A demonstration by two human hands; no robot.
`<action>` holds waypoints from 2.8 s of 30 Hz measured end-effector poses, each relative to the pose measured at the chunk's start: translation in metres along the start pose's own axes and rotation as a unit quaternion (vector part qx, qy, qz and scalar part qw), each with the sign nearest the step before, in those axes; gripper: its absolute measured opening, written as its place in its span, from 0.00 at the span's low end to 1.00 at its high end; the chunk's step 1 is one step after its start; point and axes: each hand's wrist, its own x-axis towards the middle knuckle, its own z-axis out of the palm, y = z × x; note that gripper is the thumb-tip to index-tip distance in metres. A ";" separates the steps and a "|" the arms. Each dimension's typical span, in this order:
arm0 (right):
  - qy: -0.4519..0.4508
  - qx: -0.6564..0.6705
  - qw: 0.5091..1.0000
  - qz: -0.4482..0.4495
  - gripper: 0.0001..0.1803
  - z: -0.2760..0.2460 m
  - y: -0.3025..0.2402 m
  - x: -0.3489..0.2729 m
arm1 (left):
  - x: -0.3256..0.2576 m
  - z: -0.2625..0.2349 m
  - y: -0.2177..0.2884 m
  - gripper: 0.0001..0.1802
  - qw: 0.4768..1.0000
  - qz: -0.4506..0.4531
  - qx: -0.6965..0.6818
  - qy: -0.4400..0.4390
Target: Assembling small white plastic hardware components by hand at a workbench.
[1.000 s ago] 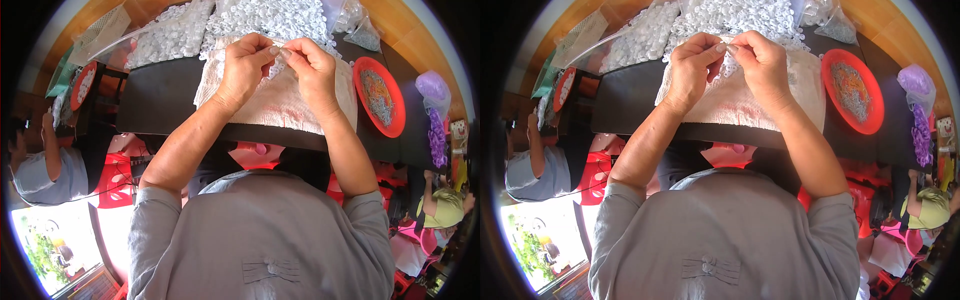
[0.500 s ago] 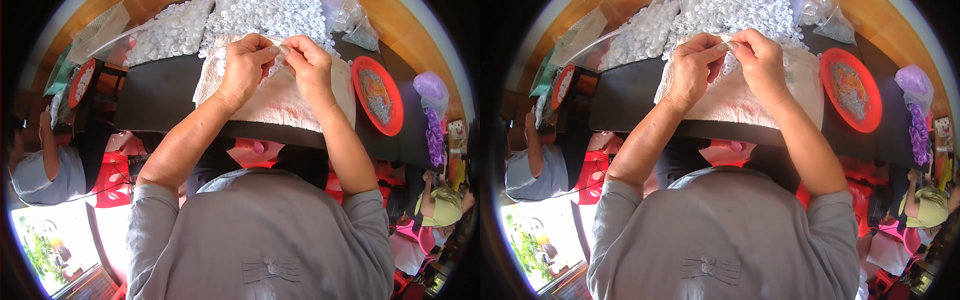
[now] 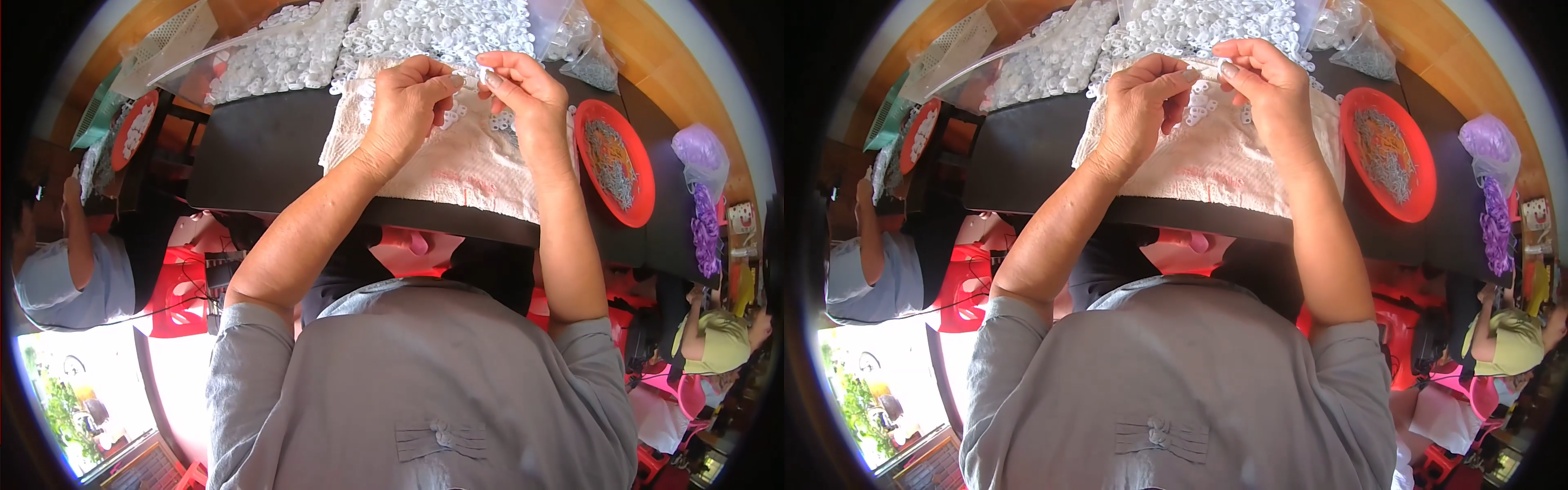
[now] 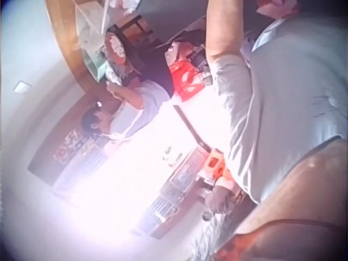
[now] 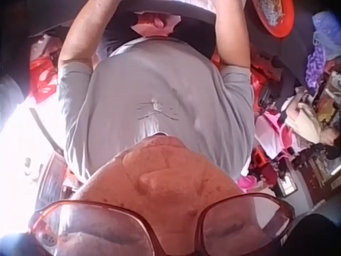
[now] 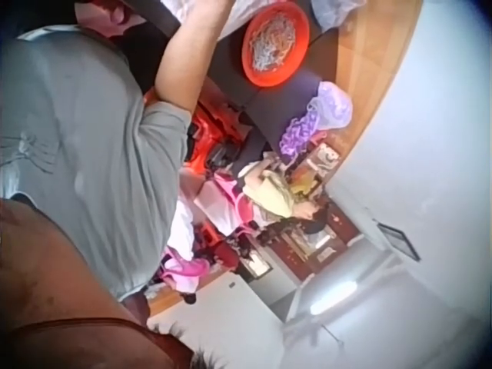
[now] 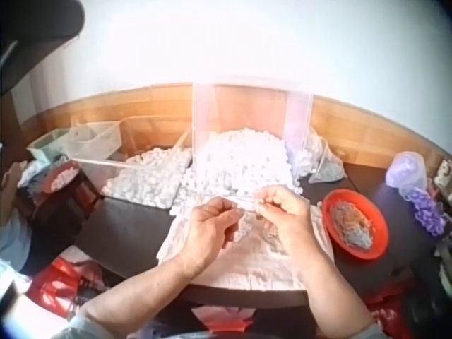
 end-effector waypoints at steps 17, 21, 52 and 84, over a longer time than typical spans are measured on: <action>-0.049 -0.002 0.999 -0.010 0.11 0.005 -0.002 -0.004 | -0.001 -0.002 -0.002 0.07 0.999 0.023 0.007 -0.030; -0.049 0.006 0.999 0.008 0.11 0.008 -0.005 -0.005 | -0.002 -0.001 0.002 0.08 0.999 0.012 0.015 -0.029; -0.120 0.083 0.982 0.121 0.13 -0.019 -0.007 0.004 | 0.001 0.001 -0.004 0.10 0.998 0.054 -0.002 -0.045; -0.168 0.207 0.947 0.180 0.13 -0.012 -0.017 -0.005 | -0.014 0.003 0.006 0.14 0.989 0.088 -0.063 -0.105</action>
